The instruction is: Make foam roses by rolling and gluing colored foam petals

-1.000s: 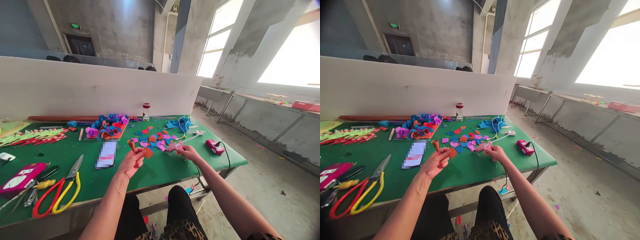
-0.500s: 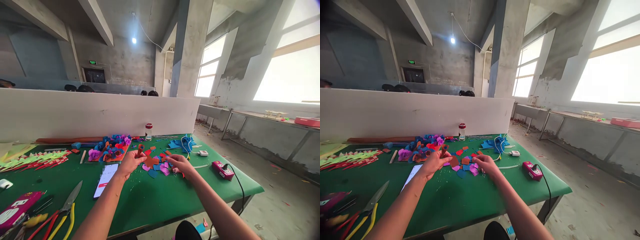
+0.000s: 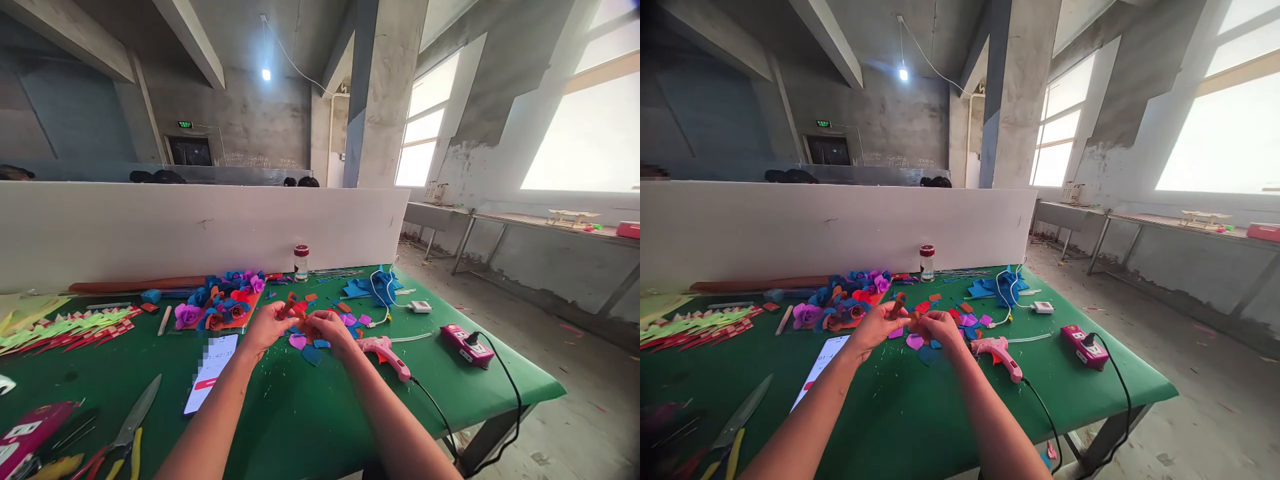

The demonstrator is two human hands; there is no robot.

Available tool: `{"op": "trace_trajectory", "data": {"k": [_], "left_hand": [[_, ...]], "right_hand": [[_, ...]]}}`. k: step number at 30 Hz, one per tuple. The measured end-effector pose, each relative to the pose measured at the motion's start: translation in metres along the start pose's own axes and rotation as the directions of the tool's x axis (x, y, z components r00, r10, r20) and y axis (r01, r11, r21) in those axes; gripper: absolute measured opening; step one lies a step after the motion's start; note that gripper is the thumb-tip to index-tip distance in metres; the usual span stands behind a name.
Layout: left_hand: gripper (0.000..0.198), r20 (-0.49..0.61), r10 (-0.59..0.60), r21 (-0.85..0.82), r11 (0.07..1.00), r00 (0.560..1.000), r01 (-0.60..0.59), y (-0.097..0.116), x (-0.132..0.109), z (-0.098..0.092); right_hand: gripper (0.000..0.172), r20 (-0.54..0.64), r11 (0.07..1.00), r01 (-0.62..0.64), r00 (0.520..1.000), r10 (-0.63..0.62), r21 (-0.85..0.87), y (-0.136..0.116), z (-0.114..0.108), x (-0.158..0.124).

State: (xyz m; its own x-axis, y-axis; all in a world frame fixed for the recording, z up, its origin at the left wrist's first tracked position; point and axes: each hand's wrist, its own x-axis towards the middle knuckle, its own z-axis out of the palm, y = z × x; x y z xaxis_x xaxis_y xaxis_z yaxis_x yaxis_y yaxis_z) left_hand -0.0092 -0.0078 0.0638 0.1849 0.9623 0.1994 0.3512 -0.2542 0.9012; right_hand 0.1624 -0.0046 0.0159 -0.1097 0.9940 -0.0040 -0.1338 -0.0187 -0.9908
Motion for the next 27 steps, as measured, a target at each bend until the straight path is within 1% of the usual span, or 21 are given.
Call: {"op": "trace_trajectory", "data": {"k": [1, 3, 4, 6, 8, 11, 13, 17, 18, 20, 22, 24, 27], "left_hand": [[0.029, -0.051, -0.029, -0.027, 0.999, 0.998, 0.028, -0.006, 0.002, 0.002], [0.031, -0.119, -0.087, -0.108, 0.991, 0.989, 0.074, -0.020, 0.005, 0.006], [0.030, -0.121, -0.112, -0.147, 0.985, 0.986, 0.093, -0.026, 0.006, 0.008], [0.028, -0.109, -0.129, -0.205, 0.973, 0.986, 0.105, -0.035, 0.006, 0.013], [0.028, -0.099, -0.106, -0.255, 0.964, 0.989, 0.078, -0.039, 0.005, 0.017], [0.031, -0.089, -0.065, -0.350, 0.936, 0.994, 0.030, -0.035, 0.001, 0.021], [0.034, -0.059, -0.087, -0.425, 0.904, 0.994, 0.053, -0.030, -0.002, 0.024], [0.041, 0.015, -0.175, -0.535, 0.830, 0.984, 0.156, -0.024, -0.007, 0.028], [0.042, 0.015, -0.194, -0.552, 0.817, 0.981, 0.170, -0.024, -0.008, 0.028], [0.042, -0.021, -0.223, -0.562, 0.809, 0.975, 0.173, -0.027, -0.007, 0.029], [0.042, -0.080, -0.233, -0.539, 0.828, 0.969, 0.155, -0.032, -0.005, 0.029], [0.040, -0.116, -0.229, -0.516, 0.845, 0.966, 0.139, -0.036, -0.003, 0.029], [0.039, -0.093, -0.230, -0.551, 0.822, 0.969, 0.142, -0.039, -0.002, 0.030]], "right_hand": [[0.020, -0.064, 0.998, 0.020, 0.998, -0.017, 0.052, 0.003, 0.001, 0.004], [0.020, -0.192, 0.987, 0.067, 0.981, -0.038, 0.146, 0.010, 0.002, 0.011], [0.020, -0.234, 0.979, 0.084, 0.971, -0.040, 0.184, 0.013, 0.001, 0.013], [0.019, -0.275, 0.967, 0.106, 0.961, -0.040, 0.231, 0.019, -0.002, 0.016], [0.018, -0.289, 0.960, 0.119, 0.956, -0.042, 0.254, 0.023, -0.006, 0.017], [0.016, -0.293, 0.945, 0.120, 0.956, -0.027, 0.303, 0.026, -0.010, 0.015], [0.016, -0.288, 0.934, 0.110, 0.958, -0.008, 0.341, 0.026, -0.010, 0.013], [0.014, -0.288, 0.930, 0.113, 0.958, -0.008, 0.349, 0.024, -0.005, 0.009], [0.014, -0.288, 0.933, 0.111, 0.958, -0.008, 0.343, 0.023, -0.004, 0.008], [0.015, -0.287, 0.934, 0.111, 0.958, -0.009, 0.340, 0.021, -0.002, 0.006], [0.016, -0.285, 0.929, 0.121, 0.958, -0.017, 0.349, 0.020, -0.002, 0.005], [0.016, -0.296, 0.920, 0.138, 0.955, -0.026, 0.366, 0.019, -0.001, 0.004], [0.015, -0.330, 0.905, 0.166, 0.943, -0.030, 0.392, 0.017, 0.000, 0.003]]}}
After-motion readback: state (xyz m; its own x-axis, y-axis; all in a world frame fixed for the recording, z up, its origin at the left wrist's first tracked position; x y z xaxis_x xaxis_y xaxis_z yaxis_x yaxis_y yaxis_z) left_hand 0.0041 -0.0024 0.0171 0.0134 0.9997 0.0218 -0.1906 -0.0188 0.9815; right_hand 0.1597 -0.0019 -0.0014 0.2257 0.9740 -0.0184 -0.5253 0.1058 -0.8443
